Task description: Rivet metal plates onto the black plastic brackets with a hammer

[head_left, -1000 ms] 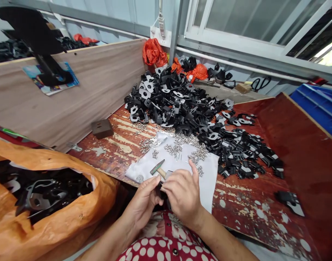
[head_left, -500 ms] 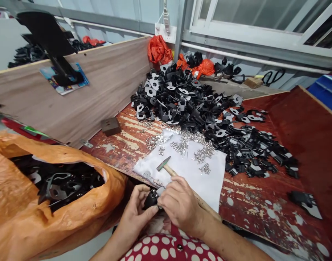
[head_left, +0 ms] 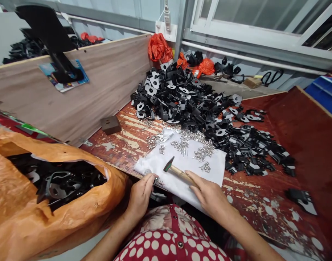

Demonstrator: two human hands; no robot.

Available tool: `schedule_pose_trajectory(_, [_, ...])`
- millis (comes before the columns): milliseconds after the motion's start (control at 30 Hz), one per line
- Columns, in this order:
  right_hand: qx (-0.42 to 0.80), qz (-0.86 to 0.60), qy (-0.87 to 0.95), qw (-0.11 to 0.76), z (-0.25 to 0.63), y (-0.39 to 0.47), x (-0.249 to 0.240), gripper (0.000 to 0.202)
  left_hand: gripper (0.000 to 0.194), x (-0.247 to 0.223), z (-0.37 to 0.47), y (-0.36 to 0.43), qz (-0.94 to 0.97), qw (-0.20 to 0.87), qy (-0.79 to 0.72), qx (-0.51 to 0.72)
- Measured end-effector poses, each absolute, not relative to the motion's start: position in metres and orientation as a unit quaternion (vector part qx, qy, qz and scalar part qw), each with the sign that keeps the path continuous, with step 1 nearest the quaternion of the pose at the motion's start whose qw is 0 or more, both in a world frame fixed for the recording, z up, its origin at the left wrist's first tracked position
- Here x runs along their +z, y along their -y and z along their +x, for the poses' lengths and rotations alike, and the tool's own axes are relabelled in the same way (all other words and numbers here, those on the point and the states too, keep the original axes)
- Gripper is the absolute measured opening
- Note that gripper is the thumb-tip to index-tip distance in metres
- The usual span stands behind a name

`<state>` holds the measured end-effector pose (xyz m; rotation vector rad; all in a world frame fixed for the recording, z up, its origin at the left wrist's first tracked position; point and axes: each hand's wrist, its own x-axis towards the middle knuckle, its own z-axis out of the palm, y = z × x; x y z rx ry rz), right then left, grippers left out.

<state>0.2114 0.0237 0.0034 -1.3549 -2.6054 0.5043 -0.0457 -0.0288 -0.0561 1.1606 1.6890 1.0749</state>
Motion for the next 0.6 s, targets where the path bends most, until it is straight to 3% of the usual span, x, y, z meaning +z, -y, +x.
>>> schedule_pose_trajectory(100, [0.156, -0.409, 0.871, 0.221, 0.213, -0.009, 0.014, 0.053, 0.041, -0.061, -0.046, 0.029, 0.467, 0.382, -0.673, 0.428])
schedule_pose_trajectory(167, [0.13, -0.384, 0.877, 0.257, 0.208, -0.003, 0.014, 0.055, 0.04, -0.062, -0.046, 0.03, 0.469, 0.37, -0.675, 0.432])
schedule_pose_trajectory(333, [0.087, -0.358, 0.91, 0.19, 0.194, -0.001, -0.001, 0.051, 0.04, -0.062, -0.046, 0.031, 0.472, 0.351, -0.679, 0.439])
schedule_pose_trajectory(467, [0.088, -0.37, 0.897, 0.224, 0.199, 0.0, -0.003, 0.055, 0.04, -0.063, -0.046, 0.031, 0.468, 0.354, -0.682, 0.436])
schedule_pose_trajectory(600, [0.162, -0.383, 0.9, 0.128, 0.197, 0.0, -0.002, 0.051, 0.044, -0.058, -0.045, 0.029, 0.459, 0.368, -0.679, 0.438])
